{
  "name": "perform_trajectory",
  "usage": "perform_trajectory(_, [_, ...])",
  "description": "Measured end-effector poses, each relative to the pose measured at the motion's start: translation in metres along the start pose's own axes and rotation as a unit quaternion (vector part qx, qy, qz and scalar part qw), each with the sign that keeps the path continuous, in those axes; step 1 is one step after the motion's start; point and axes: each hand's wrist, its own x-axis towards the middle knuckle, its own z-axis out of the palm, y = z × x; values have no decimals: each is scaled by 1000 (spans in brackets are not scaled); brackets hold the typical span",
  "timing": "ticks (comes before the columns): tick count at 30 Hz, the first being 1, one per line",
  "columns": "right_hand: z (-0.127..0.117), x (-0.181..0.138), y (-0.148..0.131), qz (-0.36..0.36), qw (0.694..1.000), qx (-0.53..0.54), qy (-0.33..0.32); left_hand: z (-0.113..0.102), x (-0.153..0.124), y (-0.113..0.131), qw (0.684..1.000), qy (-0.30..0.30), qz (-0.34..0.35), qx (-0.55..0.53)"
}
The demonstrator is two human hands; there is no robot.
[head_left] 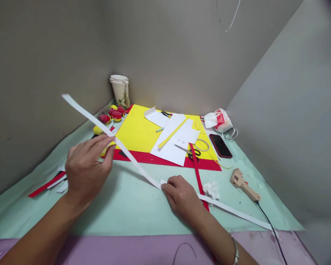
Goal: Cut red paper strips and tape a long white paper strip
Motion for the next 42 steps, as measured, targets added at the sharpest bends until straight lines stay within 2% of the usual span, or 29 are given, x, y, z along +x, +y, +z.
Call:
perform_trajectory(5, [2,3,-2,4,1000,1,-3,1,4,-1,981,-146,-59,110])
perform_trajectory(7, [4,4,-1,3,1000,3,-1,1,3,3,977,-158,-66,126])
perform_trajectory(9, [7,5,-1,1,1000,8,1,2,-5,12,987,-132,-31,82])
perform_trajectory(11, [8,5,0,-2,1000,13,3,6,-19,27,988,-144,57,-20])
perform_trajectory(12, [8,6,0,-2,1000,15,5,8,-27,36,979,-153,107,-79])
perform_trajectory(14, [8,6,0,-5,1000,19,13,12,-46,53,946,-214,176,-168])
perform_trajectory(17, [8,6,0,-9,999,29,28,19,-66,72,923,-261,178,-218])
perform_trajectory(20, [10,5,1,-3,998,45,45,26,-75,74,919,-272,171,-230])
perform_trajectory(26, [14,1,4,41,996,52,61,29,-74,68,922,-264,171,-223])
perform_trajectory(31, [13,0,3,50,997,33,48,24,-81,74,933,-252,212,-143])
perform_trajectory(35, [14,0,4,49,997,25,53,20,-88,78,926,-270,248,-84])
perform_trajectory(42, [16,-1,4,42,996,26,73,14,-90,80,922,-311,228,-36])
